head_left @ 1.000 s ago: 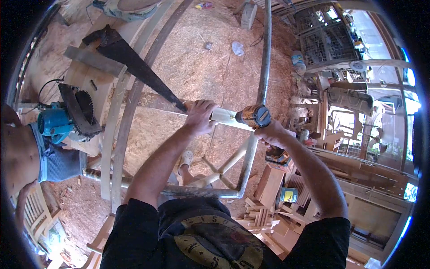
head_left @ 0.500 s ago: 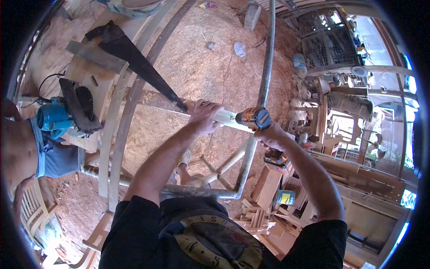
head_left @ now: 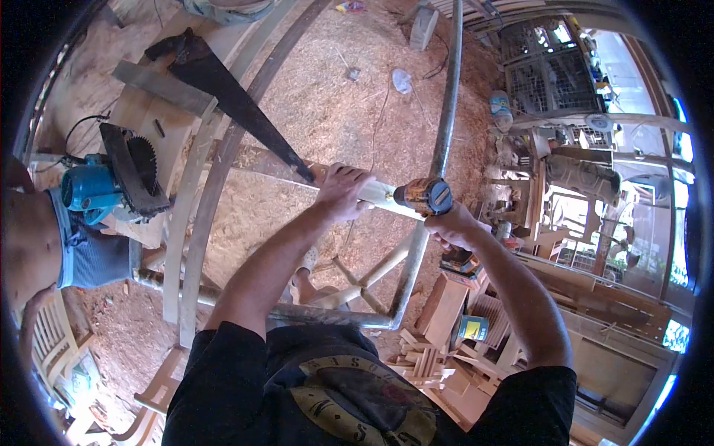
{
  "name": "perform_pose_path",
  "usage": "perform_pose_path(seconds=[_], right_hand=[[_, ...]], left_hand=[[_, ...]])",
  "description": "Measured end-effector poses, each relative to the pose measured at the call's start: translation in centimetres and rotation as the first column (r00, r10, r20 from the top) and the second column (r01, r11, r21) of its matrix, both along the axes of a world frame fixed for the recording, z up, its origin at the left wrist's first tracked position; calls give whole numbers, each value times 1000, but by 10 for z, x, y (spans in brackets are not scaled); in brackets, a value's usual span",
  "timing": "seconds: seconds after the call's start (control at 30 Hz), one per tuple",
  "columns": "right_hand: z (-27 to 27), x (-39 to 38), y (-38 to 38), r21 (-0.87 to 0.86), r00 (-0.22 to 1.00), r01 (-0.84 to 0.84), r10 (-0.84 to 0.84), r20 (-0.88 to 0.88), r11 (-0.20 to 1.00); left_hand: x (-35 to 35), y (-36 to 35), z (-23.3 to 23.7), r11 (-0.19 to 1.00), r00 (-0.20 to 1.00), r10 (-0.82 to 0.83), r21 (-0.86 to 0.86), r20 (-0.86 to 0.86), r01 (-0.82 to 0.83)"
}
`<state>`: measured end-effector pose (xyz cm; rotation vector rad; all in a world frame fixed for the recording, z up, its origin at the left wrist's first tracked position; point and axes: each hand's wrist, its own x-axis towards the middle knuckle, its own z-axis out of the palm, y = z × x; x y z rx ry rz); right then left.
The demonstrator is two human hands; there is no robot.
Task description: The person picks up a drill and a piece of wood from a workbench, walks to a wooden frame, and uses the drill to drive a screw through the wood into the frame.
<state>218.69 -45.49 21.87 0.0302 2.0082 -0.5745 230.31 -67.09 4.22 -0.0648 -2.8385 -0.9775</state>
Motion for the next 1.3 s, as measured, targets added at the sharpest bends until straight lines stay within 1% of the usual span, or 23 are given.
perform_pose_path(seconds=[0.13,0.27,0.43,0.53,0.63,0.73,0.83,1.3], right_hand=[[-3,-2,1,27,1000,-3,3,10,1000],[-3,-3,1,34,1000,-21,21,13,999],[-1,-1,-1,31,1000,0,0,7,1000],[-4,-2,0,40,1000,-10,10,0,999],[-9,-4,3,40,999,-39,39,-12,998],[-7,-4,3,45,999,-46,46,-10,998],[-7,-4,2,43,999,-44,45,-12,998],[-8,-7,2,17,998,-54,54,7,998]], left_hand=[[0,-1,-2,1000,1000,-7,-7,-13,7],[0,-1,2,1000,1000,-10,-8,18,10],[0,-1,4,1000,999,-12,-19,42,13],[1,0,2,999,999,29,36,-31,-27],[1,0,2,999,999,26,28,-21,-25],[1,-1,2,1000,999,-6,-15,40,7],[1,0,2,999,1000,-3,-32,30,4],[1,-2,2,1000,999,-10,27,30,9]])
